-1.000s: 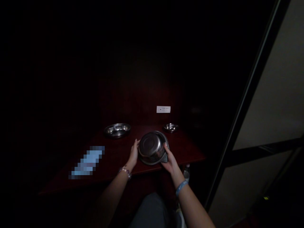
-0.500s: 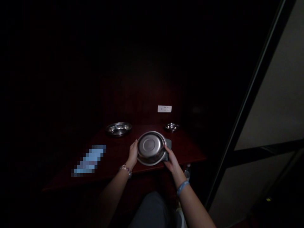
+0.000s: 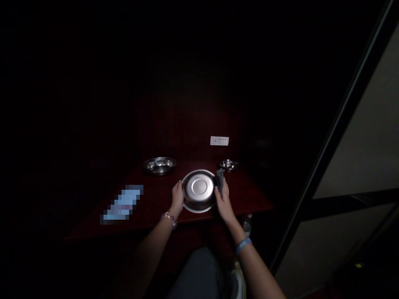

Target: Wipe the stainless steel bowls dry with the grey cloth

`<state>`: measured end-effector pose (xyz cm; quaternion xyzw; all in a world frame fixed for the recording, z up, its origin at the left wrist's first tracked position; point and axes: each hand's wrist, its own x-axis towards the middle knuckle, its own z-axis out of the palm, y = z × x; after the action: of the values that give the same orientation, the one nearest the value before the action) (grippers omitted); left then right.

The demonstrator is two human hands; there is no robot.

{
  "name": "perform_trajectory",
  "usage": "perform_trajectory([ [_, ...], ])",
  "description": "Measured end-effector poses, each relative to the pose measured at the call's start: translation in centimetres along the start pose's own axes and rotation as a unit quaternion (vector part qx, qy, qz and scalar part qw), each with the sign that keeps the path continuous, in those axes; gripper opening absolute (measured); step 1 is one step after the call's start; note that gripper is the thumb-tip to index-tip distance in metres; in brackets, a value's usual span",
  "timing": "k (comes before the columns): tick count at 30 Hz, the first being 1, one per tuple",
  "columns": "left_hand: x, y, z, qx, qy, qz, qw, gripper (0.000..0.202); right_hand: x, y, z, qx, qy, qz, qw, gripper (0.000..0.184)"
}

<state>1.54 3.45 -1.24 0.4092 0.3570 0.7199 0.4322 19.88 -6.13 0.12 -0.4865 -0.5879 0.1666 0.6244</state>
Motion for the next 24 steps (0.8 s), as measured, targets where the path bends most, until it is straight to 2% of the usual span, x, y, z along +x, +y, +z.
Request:
perform_trajectory([
  [2, 0.0, 0.0, 0.0, -0.003, -0.007, 0.0, 1.0, 0.031, -0.4, -1.0, 0.4, -0.081, -0.073, -0.084, 0.99, 0.065],
  [4, -0.1, 0.1, 0.1, -0.005, -0.013, 0.002, 1.0, 0.031, -0.8, -1.7, 0.8, -0.152, -0.125, -0.136, 0.971, 0.062],
  [7, -0.1, 0.2, 0.1, -0.005, -0.016, 0.001, 1.0, 0.031, -1.0, -2.0, 1.3, -0.21, -0.142, -0.158, 0.954, 0.062],
  [11, -0.2, 0.3, 0.2, 0.002, -0.009, -0.011, 1.0, 0.031, -0.4, -2.1, 1.3, -0.198, -0.11, -0.165, 0.96, 0.05],
  [16, -0.2, 0.4, 0.2, 0.011, -0.006, -0.008, 1.0, 0.029, 1.8, -3.0, 1.5, -0.159, 0.0, -0.157, 0.975, 0.038],
  [20, -0.2, 0.3, 0.1, 0.019, -0.009, -0.003, 1.0, 0.032, 3.0, -3.2, 2.9, -0.211, 0.05, -0.119, 0.969, 0.039],
  [24, -0.2, 0.4, 0.2, 0.019, -0.001, 0.008, 1.0, 0.033, 3.7, -3.6, 4.8, -0.297, 0.043, -0.087, 0.95, 0.045],
])
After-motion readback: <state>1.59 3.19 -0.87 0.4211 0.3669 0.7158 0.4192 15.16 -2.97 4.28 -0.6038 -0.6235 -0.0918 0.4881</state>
